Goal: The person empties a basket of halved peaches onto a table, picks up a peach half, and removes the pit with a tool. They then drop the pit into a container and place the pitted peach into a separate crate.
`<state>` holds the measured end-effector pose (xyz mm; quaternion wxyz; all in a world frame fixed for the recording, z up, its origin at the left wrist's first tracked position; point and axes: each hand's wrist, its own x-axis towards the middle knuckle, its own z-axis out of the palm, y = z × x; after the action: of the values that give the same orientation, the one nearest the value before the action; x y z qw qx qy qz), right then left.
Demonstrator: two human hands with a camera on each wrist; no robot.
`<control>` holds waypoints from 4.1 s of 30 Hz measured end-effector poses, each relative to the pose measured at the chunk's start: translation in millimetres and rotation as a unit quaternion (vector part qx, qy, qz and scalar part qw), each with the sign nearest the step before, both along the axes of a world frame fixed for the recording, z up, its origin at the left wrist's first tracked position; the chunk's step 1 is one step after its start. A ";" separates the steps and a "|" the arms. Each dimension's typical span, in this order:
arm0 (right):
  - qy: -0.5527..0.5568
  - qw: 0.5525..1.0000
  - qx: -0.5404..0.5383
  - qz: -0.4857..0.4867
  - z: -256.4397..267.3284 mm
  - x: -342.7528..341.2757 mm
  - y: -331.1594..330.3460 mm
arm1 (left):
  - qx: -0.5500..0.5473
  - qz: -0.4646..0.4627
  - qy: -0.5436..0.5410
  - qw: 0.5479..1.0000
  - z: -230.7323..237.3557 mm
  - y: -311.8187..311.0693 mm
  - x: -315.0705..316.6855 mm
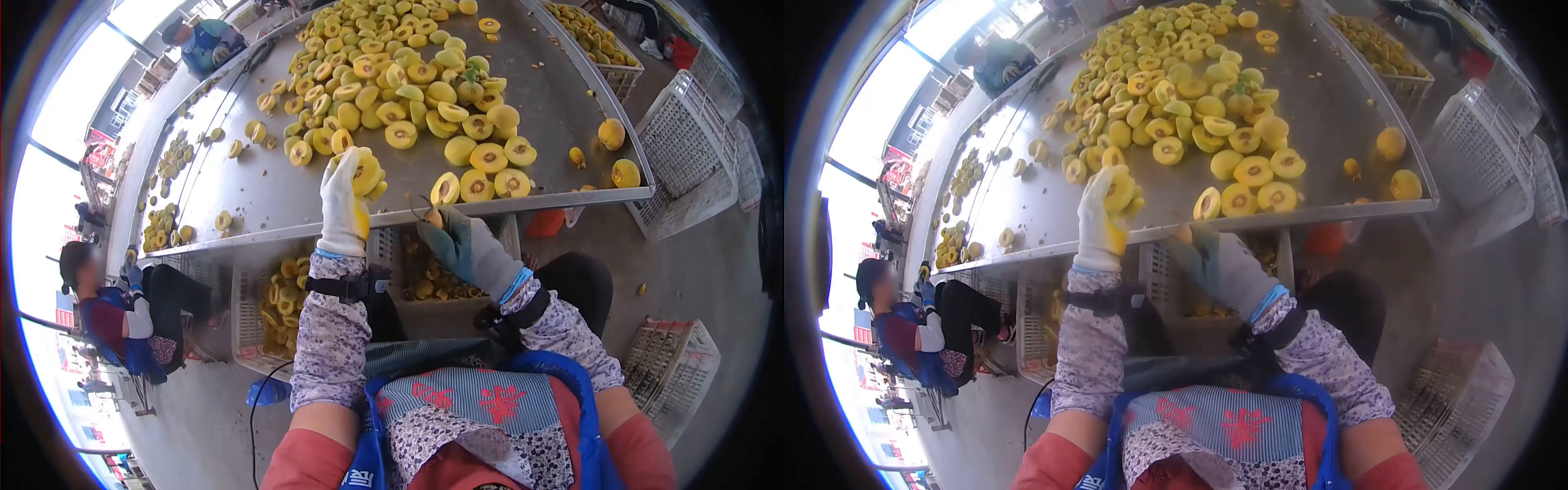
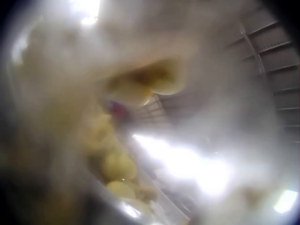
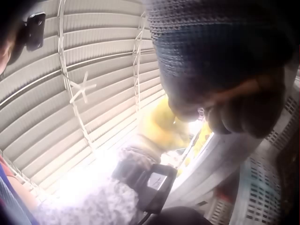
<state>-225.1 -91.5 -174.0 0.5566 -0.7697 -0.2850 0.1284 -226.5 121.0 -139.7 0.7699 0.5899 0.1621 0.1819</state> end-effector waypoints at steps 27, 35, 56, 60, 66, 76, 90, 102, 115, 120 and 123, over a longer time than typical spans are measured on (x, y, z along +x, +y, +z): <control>0.122 0.989 0.081 -0.009 -18.6 -11.6 31.6 | 0.277 0.045 -0.182 0.942 -24.6 -72.7 -23.2; 0.258 0.960 0.106 0.019 -5.9 -18.7 28.5 | 0.289 0.029 -0.247 0.924 -36.6 -74.8 -19.9; 0.154 0.982 0.109 0.006 -40.1 -23.0 41.4 | 0.452 0.067 -0.322 0.829 -39.0 -59.8 -22.2; 0.213 0.970 0.118 0.014 -37.6 -21.1 46.7 | 0.243 0.007 -0.224 0.944 -41.3 -63.2 -24.3; 0.074 0.991 0.095 -0.064 -39.0 -35.2 38.1 | -0.077 -0.037 -0.155 0.984 -30.4 -72.2 -30.5; 0.032 0.996 0.075 0.021 -92.9 14.1 22.6 | -0.200 -0.025 -0.122 0.972 -43.0 -65.4 -14.8; -0.176 0.973 0.021 0.149 -43.7 -13.1 43.1 | -0.130 0.012 -0.077 0.988 -20.3 -60.4 -26.9; 0.107 0.986 0.098 0.078 -98.7 3.6 26.8 | 0.105 0.011 -0.047 0.993 -23.3 -62.8 -34.7; -0.074 0.994 0.003 0.087 -78.8 -11.8 15.7 | -0.060 -0.097 -0.073 0.991 -21.2 -62.8 -30.0; 0.573 0.786 0.096 0.211 16.0 -18.4 -2.8 | 0.042 -0.248 -0.025 0.967 1.0 -50.6 -34.0; 0.478 0.865 0.006 0.152 42.6 -23.3 2.6 | 0.015 -0.239 -0.050 0.970 -1.5 -52.8 -35.3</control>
<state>-248.4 -88.9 -131.4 0.6029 -0.5577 -0.0985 0.5619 -261.8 68.2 -141.2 0.7892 0.6132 -0.0248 0.0243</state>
